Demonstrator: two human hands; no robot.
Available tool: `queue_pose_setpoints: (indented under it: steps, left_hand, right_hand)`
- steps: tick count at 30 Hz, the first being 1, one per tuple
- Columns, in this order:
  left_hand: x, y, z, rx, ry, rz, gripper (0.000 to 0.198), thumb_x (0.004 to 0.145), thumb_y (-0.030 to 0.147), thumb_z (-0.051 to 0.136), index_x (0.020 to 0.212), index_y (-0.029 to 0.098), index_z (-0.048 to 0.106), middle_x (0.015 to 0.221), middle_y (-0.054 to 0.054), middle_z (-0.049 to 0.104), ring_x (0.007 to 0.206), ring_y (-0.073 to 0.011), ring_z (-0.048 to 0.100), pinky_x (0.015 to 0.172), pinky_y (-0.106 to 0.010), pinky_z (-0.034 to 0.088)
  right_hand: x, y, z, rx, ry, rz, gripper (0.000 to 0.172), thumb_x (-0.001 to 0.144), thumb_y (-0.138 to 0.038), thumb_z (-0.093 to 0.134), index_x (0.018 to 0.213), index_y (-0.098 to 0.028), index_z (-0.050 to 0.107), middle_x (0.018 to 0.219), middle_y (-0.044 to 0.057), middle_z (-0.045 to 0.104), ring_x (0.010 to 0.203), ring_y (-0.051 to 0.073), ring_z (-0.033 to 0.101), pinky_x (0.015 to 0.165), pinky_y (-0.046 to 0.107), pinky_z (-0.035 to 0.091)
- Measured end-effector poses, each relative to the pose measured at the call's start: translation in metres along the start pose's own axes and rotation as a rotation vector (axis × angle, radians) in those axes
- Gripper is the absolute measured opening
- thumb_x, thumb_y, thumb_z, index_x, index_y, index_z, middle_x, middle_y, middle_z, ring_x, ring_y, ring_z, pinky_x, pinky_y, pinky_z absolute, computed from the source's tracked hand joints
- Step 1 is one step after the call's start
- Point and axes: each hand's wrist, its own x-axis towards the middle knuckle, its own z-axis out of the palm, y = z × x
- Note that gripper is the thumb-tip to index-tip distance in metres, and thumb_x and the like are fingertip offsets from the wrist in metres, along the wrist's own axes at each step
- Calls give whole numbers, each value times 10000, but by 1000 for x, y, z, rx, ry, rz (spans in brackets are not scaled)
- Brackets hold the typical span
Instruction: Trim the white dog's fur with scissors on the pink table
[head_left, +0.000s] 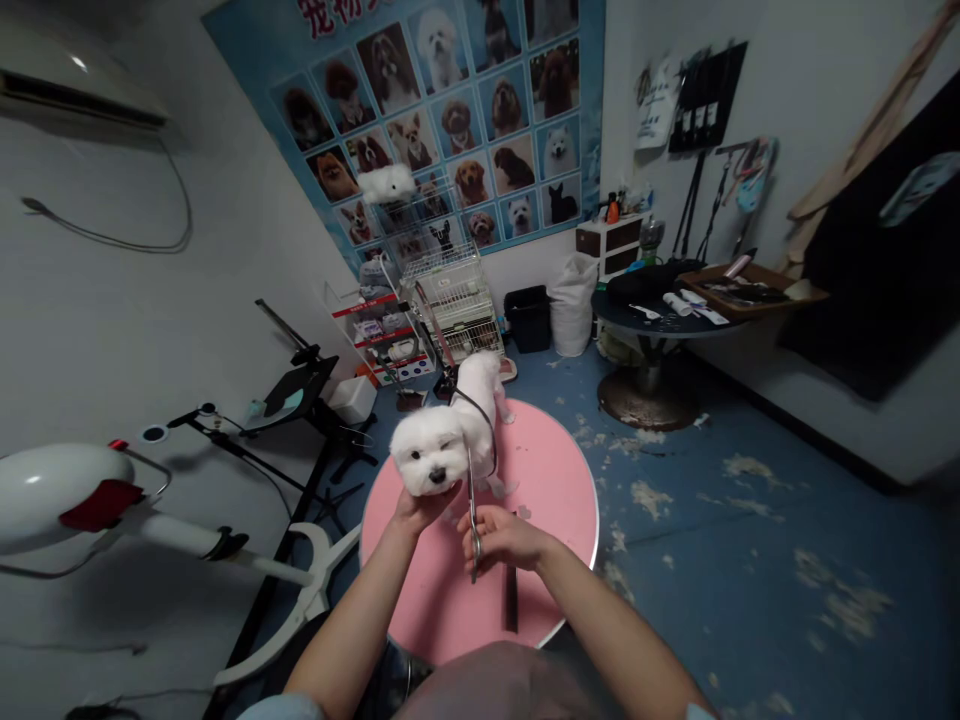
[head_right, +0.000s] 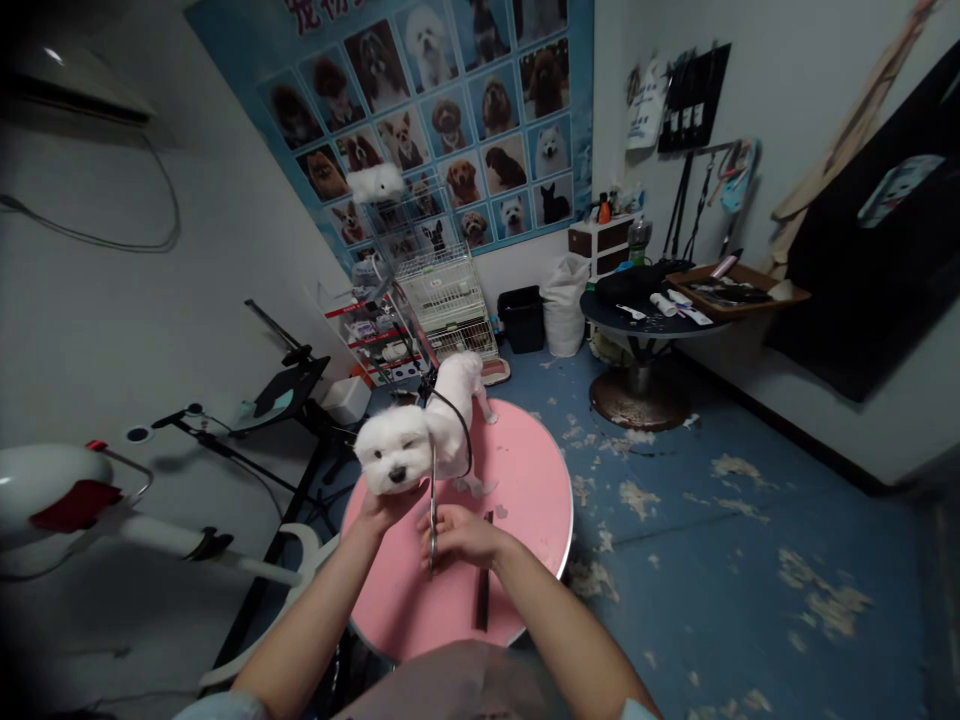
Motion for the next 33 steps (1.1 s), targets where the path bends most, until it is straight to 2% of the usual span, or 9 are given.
queue_pose_setpoints:
  steps: [5, 10, 14, 19, 24, 29, 33]
  left_hand:
    - [0, -2, 1, -7, -5, -6, 86, 927, 185, 698, 924, 210, 780, 1010, -48, 839, 922, -258, 776, 986, -480, 607]
    - [-2, -6, 9, -23, 54, 13, 118, 941, 190, 661, 917, 198, 775, 1028, -69, 843, 918, -270, 776, 938, -477, 623]
    - [0, -9, 10, -25, 83, 30, 108, 935, 209, 669, 951, 193, 774, 1043, -80, 844, 936, -280, 780, 905, -463, 631]
    - [1, -10, 8, -49, 34, 3, 92, 936, 187, 673, 956, 191, 762, 1039, -87, 842, 954, -278, 783, 909, -459, 636]
    - [-2, -11, 12, -65, -29, -22, 107, 949, 166, 645, 959, 186, 750, 1061, -84, 836, 972, -266, 782, 944, -450, 630]
    - [0, -13, 12, -53, -18, -38, 130, 947, 194, 644, 1000, 190, 763, 1083, -87, 836, 1010, -249, 781, 954, -402, 622]
    - [5, -13, 7, -63, -73, -22, 150, 949, 201, 658, 1058, 195, 761, 1160, -96, 825, 1070, -268, 770, 995, -433, 608]
  right_hand:
    - [-7, -17, -3, -23, 19, 15, 604, 645, -410, 900, 1135, -195, 620, 927, 19, 754, 818, 179, 775, 770, 294, 565]
    - [-11, -31, -2, -116, 39, 82, 607, 572, -334, 905, 1083, -201, 607, 857, -4, 746, 737, 172, 754, 701, 280, 557]
    - [-12, -40, -2, -123, 56, 84, 561, 637, -375, 850, 1112, -195, 611, 886, 11, 754, 785, 170, 770, 735, 274, 559]
    - [-9, -45, -6, -210, 50, 107, 582, 579, -295, 877, 1076, -211, 585, 856, -19, 725, 736, 157, 747, 658, 239, 502]
    - [-8, -43, -10, -205, 89, 63, 567, 624, -300, 859, 1123, -210, 605, 897, -24, 719, 789, 146, 758, 698, 235, 496]
    - [-8, -38, -9, -223, 102, 54, 591, 609, -301, 878, 1107, -218, 572, 877, -32, 716, 746, 152, 739, 686, 259, 507]
    - [-6, -40, -8, -228, 109, 23, 560, 618, -284, 848, 1109, -218, 587, 869, -35, 712, 775, 148, 739, 685, 248, 494]
